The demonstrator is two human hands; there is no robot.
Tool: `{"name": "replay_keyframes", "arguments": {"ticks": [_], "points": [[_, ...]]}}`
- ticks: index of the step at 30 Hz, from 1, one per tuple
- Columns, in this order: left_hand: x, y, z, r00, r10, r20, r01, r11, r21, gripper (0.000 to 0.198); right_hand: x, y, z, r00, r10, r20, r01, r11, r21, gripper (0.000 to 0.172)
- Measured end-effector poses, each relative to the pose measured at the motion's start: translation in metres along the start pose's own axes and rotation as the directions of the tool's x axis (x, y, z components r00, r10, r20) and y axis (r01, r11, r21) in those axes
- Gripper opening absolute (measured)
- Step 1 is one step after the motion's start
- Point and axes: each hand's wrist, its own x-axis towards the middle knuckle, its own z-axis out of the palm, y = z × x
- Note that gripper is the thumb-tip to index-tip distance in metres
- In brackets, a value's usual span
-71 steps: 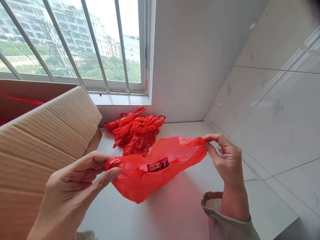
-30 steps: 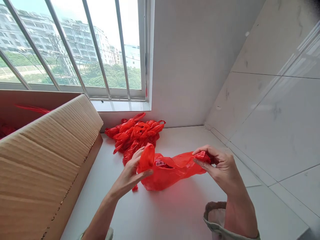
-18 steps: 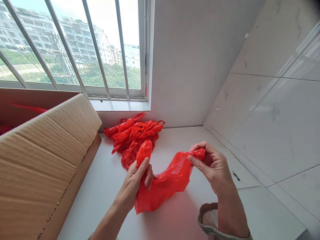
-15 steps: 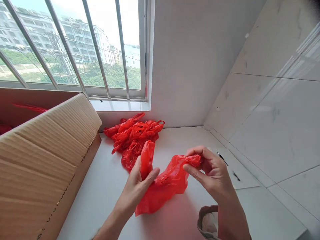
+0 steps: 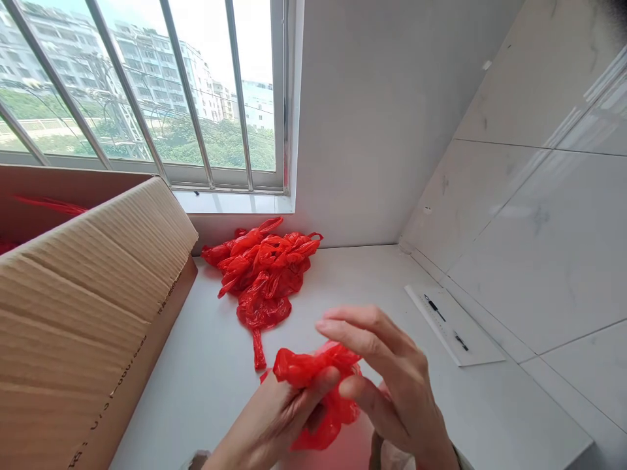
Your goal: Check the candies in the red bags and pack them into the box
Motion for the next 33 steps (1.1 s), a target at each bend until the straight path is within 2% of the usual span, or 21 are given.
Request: {"name": "replay_keyframes", "arguments": {"ticks": [1,3,5,6,8,10,12,14,16,18,20,21,23,25,27,29,31,33], "points": [[0.0,0.004,-0.003,0.997,-0.039,0.066,0.043,0.997,-0.07,0.063,0.001,0.006,-0.004,0.997,0.072,0.004,-0.071,0.997,-0.033,0.038],[0.001,0.011,-0.009,0.979,-0.109,0.173,0.146,0.965,-0.219,0.065,0.002,0.017,-0.009,0.972,0.22,0.085,-0.218,0.975,-0.03,0.033],[0.004,0.015,-0.014,0.97,-0.145,0.196,0.201,0.931,-0.306,0.064,0.003,0.024,-0.009,0.939,0.299,0.168,-0.315,0.946,0.079,0.02],[0.005,0.015,-0.015,0.968,-0.15,0.202,0.213,0.917,-0.338,0.065,0.003,0.025,-0.008,0.936,0.311,0.166,-0.335,0.932,0.139,0.013],[0.007,0.014,-0.017,0.962,-0.149,0.229,0.238,0.87,-0.432,0.067,0.003,0.021,-0.004,0.954,0.289,0.077,-0.299,0.933,0.202,0.005],[0.008,0.012,-0.019,0.956,-0.147,0.254,0.27,0.782,-0.562,0.061,0.001,0.013,0.0,0.985,0.17,0.032,-0.173,0.967,0.186,0.003],[0.009,0.011,-0.021,0.952,-0.095,0.29,0.271,0.704,-0.657,0.044,-0.002,0.004,0.002,0.991,0.02,0.135,-0.041,0.988,0.15,0.003],[0.009,0.012,-0.024,0.953,-0.008,0.302,0.217,0.714,-0.666,0.033,-0.004,0.0,0.001,0.957,-0.058,0.286,0.033,0.995,0.092,0.011],[0.008,0.013,-0.028,0.953,0.044,0.299,0.154,0.779,-0.607,0.022,-0.005,0.002,-0.002,0.923,-0.076,0.377,0.046,0.995,0.088,0.016],[0.007,0.014,-0.032,0.954,0.028,0.297,0.136,0.847,-0.515,0.011,-0.004,0.009,-0.005,0.923,-0.08,0.377,-0.003,0.976,0.216,0.017],[0.005,0.014,-0.036,0.944,0.037,0.329,0.096,0.921,-0.379,0.011,0.0,0.019,-0.006,0.952,0.007,0.305,-0.123,0.923,0.365,0.015],[0.003,0.014,-0.037,0.939,0.065,0.338,0.039,0.956,-0.292,0.01,0.003,0.024,-0.005,0.955,0.086,0.286,-0.2,0.893,0.402,0.016],[-0.002,0.013,-0.038,0.931,0.155,0.33,-0.135,0.987,-0.082,0.004,0.007,0.032,-0.001,0.911,0.202,0.359,-0.354,0.83,0.431,0.032],[-0.006,0.013,-0.038,0.921,0.246,0.301,-0.299,0.943,0.143,0.01,0.009,0.038,0.006,0.826,0.199,0.527,-0.466,0.766,0.443,0.045],[-0.007,0.014,-0.036,0.911,0.301,0.281,-0.39,0.85,0.354,0.016,0.009,0.041,0.012,0.758,0.207,0.618,-0.545,0.721,0.428,0.046],[-0.005,0.015,-0.034,0.896,0.375,0.239,-0.444,0.735,0.513,0.022,0.008,0.043,0.016,0.735,0.27,0.622,-0.588,0.711,0.387,0.041],[-0.001,0.016,-0.033,0.854,0.487,0.185,-0.49,0.629,0.604,0.026,0.007,0.045,0.019,0.722,0.285,0.631,-0.604,0.705,0.372,0.032],[0.004,0.015,-0.032,0.795,0.588,0.15,-0.532,0.557,0.637,0.026,0.007,0.048,0.021,0.703,0.235,0.672,-0.607,0.691,0.393,0.043]]}}
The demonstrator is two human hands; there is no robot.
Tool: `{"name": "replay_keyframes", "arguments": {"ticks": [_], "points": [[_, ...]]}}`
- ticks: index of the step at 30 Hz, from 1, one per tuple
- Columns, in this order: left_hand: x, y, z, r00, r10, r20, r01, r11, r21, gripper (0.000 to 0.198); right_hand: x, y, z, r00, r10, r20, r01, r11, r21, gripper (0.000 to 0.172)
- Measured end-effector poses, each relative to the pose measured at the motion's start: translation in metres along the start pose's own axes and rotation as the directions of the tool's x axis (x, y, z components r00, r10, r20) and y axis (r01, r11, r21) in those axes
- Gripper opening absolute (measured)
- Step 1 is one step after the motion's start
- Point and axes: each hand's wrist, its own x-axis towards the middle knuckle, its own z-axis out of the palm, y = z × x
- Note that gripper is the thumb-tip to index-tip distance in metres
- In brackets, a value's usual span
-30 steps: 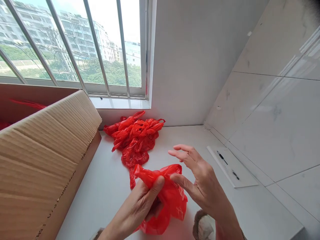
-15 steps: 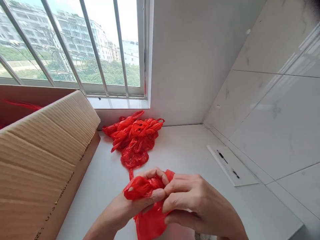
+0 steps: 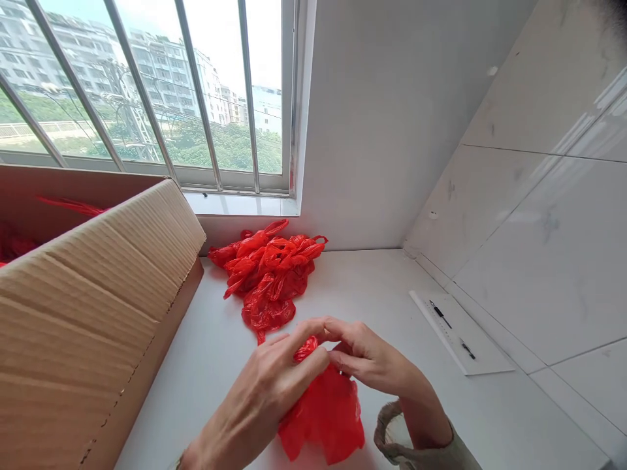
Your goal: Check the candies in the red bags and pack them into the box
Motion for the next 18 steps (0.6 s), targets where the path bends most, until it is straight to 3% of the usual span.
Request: {"name": "replay_keyframes", "arguments": {"ticks": [2,4,7,11,15,18], "points": [[0.001,-0.004,0.003,0.999,0.014,-0.037,-0.014,1.0,-0.002,0.025,0.002,0.002,-0.001,1.0,-0.02,0.021,0.02,1.0,0.023,0.05],[-0.001,-0.008,0.003,0.999,-0.025,-0.032,0.023,0.999,-0.036,0.026,0.003,0.003,-0.002,0.998,-0.051,-0.047,0.052,0.998,0.023,0.037],[-0.006,-0.013,0.001,0.99,-0.107,0.096,0.118,0.985,-0.127,0.021,0.001,0.002,-0.006,0.973,-0.106,-0.203,0.096,0.994,-0.061,0.017],[-0.008,-0.016,-0.003,0.94,-0.227,0.256,0.288,0.929,-0.233,0.013,-0.002,-0.001,-0.012,0.951,-0.123,-0.283,0.061,0.974,-0.218,0.017],[-0.004,-0.019,-0.004,0.931,-0.324,0.17,0.357,0.905,-0.232,0.024,-0.004,-0.001,-0.022,0.952,-0.077,-0.295,-0.009,0.96,-0.28,0.016],[-0.004,-0.025,-0.009,0.939,-0.342,0.038,0.344,0.936,-0.079,0.025,-0.007,0.006,-0.038,0.951,-0.018,-0.31,-0.07,0.96,-0.271,0.018]]}}
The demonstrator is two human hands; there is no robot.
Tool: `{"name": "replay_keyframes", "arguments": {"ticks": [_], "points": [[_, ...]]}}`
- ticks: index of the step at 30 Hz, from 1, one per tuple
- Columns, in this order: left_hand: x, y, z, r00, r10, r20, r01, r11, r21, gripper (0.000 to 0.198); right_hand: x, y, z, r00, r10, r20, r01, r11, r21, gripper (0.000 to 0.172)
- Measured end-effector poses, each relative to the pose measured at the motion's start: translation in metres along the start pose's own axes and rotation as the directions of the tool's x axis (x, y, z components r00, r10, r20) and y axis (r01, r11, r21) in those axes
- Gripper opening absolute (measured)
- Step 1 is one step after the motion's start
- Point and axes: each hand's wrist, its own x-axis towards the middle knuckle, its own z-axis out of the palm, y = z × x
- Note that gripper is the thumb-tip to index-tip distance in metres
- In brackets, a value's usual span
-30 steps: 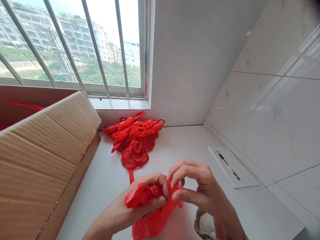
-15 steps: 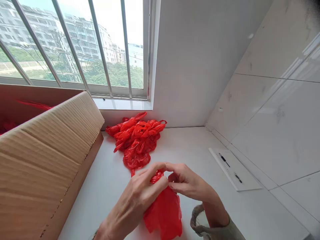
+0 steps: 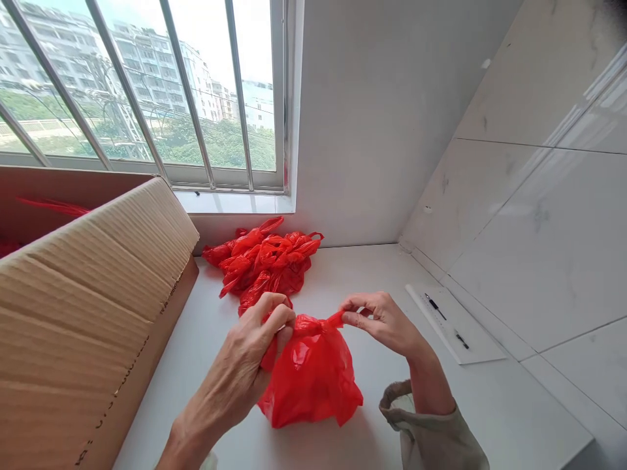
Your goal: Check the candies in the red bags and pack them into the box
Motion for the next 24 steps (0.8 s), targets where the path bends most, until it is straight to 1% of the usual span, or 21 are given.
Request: {"name": "replay_keyframes", "arguments": {"ticks": [1,2,4,6,7,10,12,14,16,18,20,22,24], "points": [[0.0,-0.003,-0.002,1.0,-0.01,-0.005,0.01,0.998,0.058,0.026,0.001,0.006,-0.006,1.0,0.022,0.001,-0.022,1.0,0.0,0.019],[-0.001,-0.007,-0.004,0.999,-0.031,0.021,0.029,0.994,0.102,0.026,0.001,0.014,-0.011,0.999,0.046,-0.001,-0.046,0.999,-0.005,0.019],[-0.004,-0.017,-0.007,0.985,-0.1,0.143,0.082,0.988,0.132,0.023,0.003,0.033,-0.022,0.993,0.11,-0.041,-0.111,0.993,-0.033,0.02],[-0.007,-0.028,-0.008,0.951,-0.175,0.255,0.154,0.983,0.103,0.02,0.006,0.055,-0.031,0.976,0.18,-0.124,-0.189,0.98,-0.064,0.022],[-0.008,-0.034,-0.008,0.935,-0.206,0.288,0.188,0.978,0.089,0.019,0.007,0.066,-0.034,0.965,0.206,-0.162,-0.22,0.973,-0.073,0.024],[-0.008,-0.044,-0.005,0.903,-0.269,0.336,0.266,0.962,0.055,0.017,0.012,0.093,-0.035,0.944,0.252,-0.211,-0.275,0.958,-0.084,0.027],[-0.007,-0.048,-0.001,0.867,-0.315,0.385,0.325,0.945,0.041,0.016,0.015,0.106,-0.032,0.935,0.279,-0.22,-0.304,0.949,-0.088,0.029],[-0.006,-0.051,0.001,0.828,-0.35,0.438,0.369,0.928,0.044,0.016,0.017,0.115,-0.029,0.924,0.306,-0.23,-0.333,0.938,-0.092,0.03],[-0.005,-0.054,0.003,0.808,-0.359,0.468,0.377,0.924,0.059,0.015,0.019,0.121,-0.027,0.914,0.327,-0.242,-0.359,0.928,-0.1,0.031],[-0.006,-0.056,0.003,0.801,-0.362,0.477,0.368,0.926,0.085,0.014,0.019,0.123,-0.026,0.905,0.339,-0.257,-0.377,0.919,-0.112,0.033],[-0.007,-0.056,0.003,0.804,-0.361,0.473,0.351,0.93,0.112,0.016,0.018,0.123,-0.025,0.9,0.34,-0.273,-0.383,0.915,-0.124,0.035],[-0.01,-0.053,0.005,0.811,-0.357,0.463,0.333,0.933,0.136,0.019,0.015,0.124,-0.023,0.903,0.329,-0.277,-0.376,0.917,-0.136,0.039],[-0.012,-0.049,0.009,0.803,-0.387,0.453,0.352,0.922,0.163,0.016,0.012,0.132,-0.023,0.912,0.322,-0.255,-0.367,0.917,-0.156,0.041]]}}
